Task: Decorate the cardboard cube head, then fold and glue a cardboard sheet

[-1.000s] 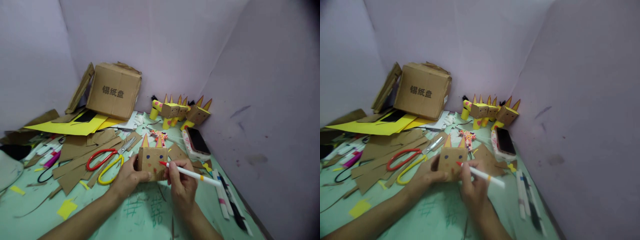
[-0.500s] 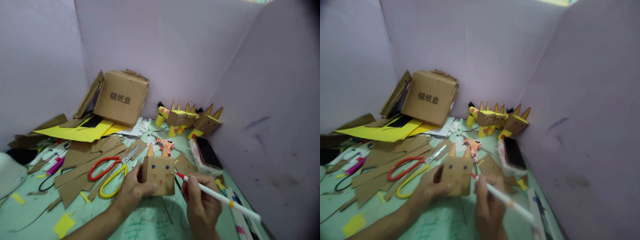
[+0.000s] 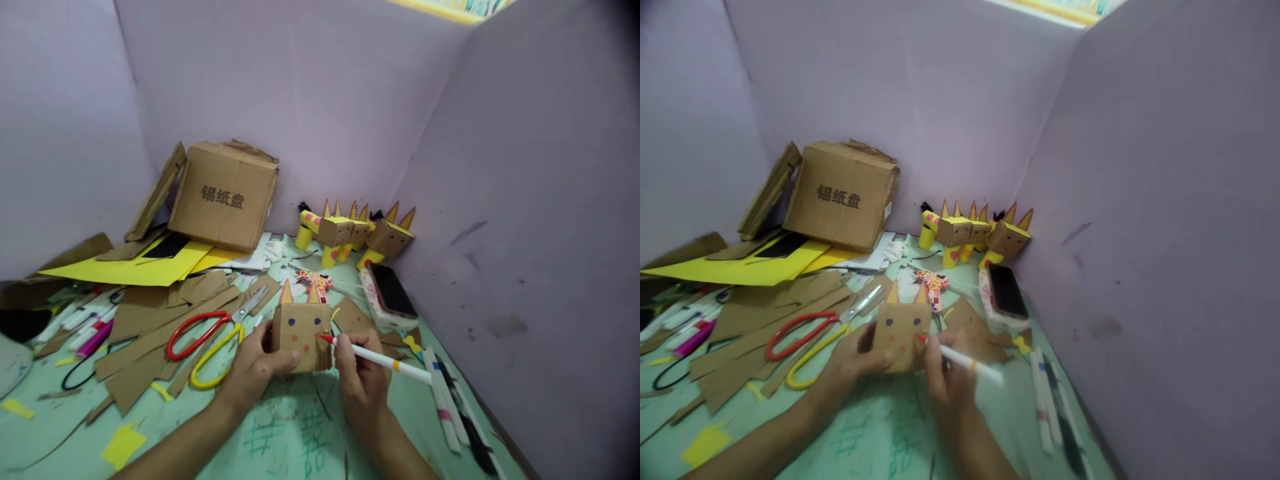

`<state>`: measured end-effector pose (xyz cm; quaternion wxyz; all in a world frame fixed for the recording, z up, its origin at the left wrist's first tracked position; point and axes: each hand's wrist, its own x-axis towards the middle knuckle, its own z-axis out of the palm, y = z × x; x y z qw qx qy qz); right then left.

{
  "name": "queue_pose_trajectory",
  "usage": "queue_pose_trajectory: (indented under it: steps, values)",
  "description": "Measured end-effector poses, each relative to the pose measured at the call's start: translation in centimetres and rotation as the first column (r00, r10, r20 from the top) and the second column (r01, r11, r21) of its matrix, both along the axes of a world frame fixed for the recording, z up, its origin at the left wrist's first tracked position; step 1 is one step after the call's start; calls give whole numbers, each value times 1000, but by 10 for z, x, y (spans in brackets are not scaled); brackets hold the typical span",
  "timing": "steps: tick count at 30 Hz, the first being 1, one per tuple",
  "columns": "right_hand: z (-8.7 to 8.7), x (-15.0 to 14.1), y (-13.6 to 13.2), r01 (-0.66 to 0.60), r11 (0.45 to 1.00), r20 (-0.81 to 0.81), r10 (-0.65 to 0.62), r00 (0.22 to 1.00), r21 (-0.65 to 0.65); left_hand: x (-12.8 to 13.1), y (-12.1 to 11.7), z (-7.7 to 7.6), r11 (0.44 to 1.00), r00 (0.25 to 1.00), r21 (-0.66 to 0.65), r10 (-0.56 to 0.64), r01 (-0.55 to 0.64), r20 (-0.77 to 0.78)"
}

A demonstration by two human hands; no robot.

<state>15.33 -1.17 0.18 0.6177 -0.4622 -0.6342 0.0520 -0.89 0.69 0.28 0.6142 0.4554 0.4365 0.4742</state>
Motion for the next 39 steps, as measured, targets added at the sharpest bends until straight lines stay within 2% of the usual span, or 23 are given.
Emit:
queue_pose_trajectory:
  steps: [8,15,30,39]
  values:
    - [-6,2,1,-36,997,-40,33,999,-71,1,0,-1,1000,1000,-16,11,-11,-13]
    - [-5,1,2,-71,997,-40,70,997,-42,1,0,0,999,999,-20,27,-28,-32]
    - [-8,1,2,-58,992,-10,57,998,-113,1,-2,1,999,999,-6,33,-33,-41]
    - [-14,1,3,-94,971,-152,61,986,-219,1,0,0,1000,1000,-18,3,-4,-19]
